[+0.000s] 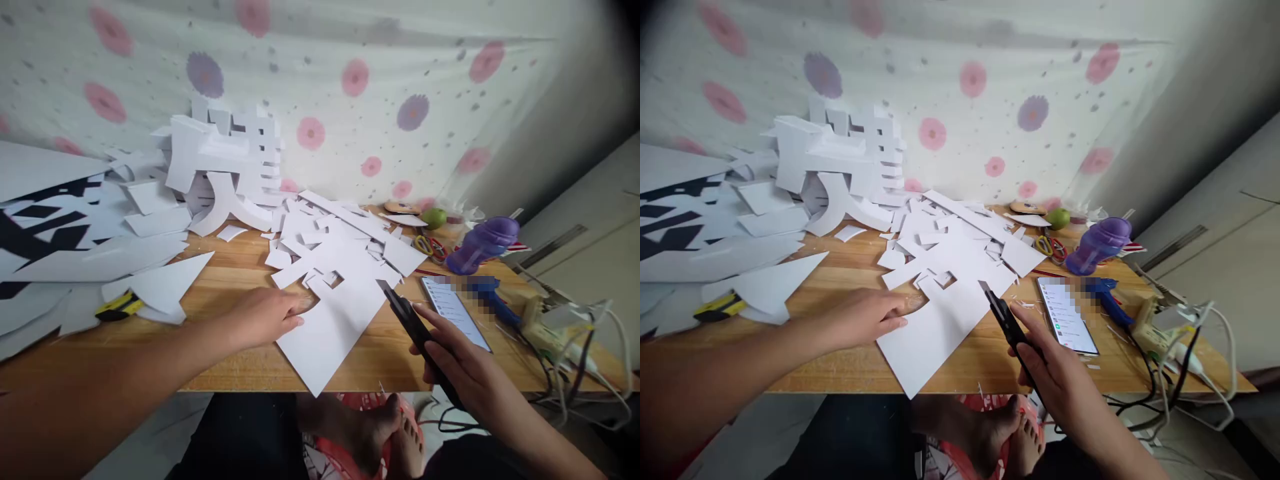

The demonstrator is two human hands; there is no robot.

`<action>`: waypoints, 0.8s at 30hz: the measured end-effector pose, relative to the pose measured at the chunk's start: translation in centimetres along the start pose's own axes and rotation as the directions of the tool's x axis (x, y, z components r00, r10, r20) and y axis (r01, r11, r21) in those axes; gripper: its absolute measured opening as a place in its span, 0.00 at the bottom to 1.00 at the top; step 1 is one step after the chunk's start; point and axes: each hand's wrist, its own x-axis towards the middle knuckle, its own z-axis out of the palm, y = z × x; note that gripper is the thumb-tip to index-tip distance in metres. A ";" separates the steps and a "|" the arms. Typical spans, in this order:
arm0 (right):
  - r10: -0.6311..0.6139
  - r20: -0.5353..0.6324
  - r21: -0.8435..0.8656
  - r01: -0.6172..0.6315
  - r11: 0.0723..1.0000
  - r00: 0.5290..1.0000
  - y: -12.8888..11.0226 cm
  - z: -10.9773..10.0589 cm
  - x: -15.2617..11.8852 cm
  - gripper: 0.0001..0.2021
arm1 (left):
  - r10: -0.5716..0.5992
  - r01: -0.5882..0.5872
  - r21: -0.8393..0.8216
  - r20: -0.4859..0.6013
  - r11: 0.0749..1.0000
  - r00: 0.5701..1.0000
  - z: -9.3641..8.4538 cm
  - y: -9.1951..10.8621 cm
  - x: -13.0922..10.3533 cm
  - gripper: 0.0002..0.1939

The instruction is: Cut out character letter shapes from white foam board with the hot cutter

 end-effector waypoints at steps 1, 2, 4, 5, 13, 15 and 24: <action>0.012 0.046 -0.022 -0.011 1.000 0.999 -0.3 0.2 -0.2 0.29 | 0.016 -0.013 0.074 -0.034 0.997 0.999 -0.4 0.2 -0.2 0.11; 0.019 0.082 -0.047 -0.016 0.999 0.996 -0.6 0.4 -0.4 0.29 | 0.037 -0.030 0.133 -0.055 0.991 0.998 -0.7 0.5 -0.6 0.10; 0.023 0.116 -0.098 -0.011 0.995 0.993 -1.0 0.8 -0.5 0.28 | 0.119 -0.108 0.224 -0.036 0.969 0.992 -0.7 1.2 -1.7 0.09; 0.014 0.131 -0.113 0.001 0.994 0.991 -1.2 1.0 -0.5 0.27 | 0.190 -0.185 0.265 0.005 0.946 0.982 -0.3 1.6 -2.5 0.07; -0.126 0.194 -0.173 0.160 0.972 0.973 -3.3 3.4 1.1 0.22 | 0.653 -0.575 0.511 0.036 0.639 0.757 4.1 1.4 -5.6 0.19; -0.147 0.273 -0.231 0.213 0.949 0.951 -3.9 3.7 1.7 0.23 | 0.663 -0.579 0.491 0.003 0.651 0.749 4.3 0.9 -5.2 0.20; -0.264 0.410 -0.327 0.411 0.851 0.873 -5.5 5.8 3.0 0.32 | 0.634 -0.482 0.522 -0.155 0.704 0.758 5.8 0.2 -5.2 0.18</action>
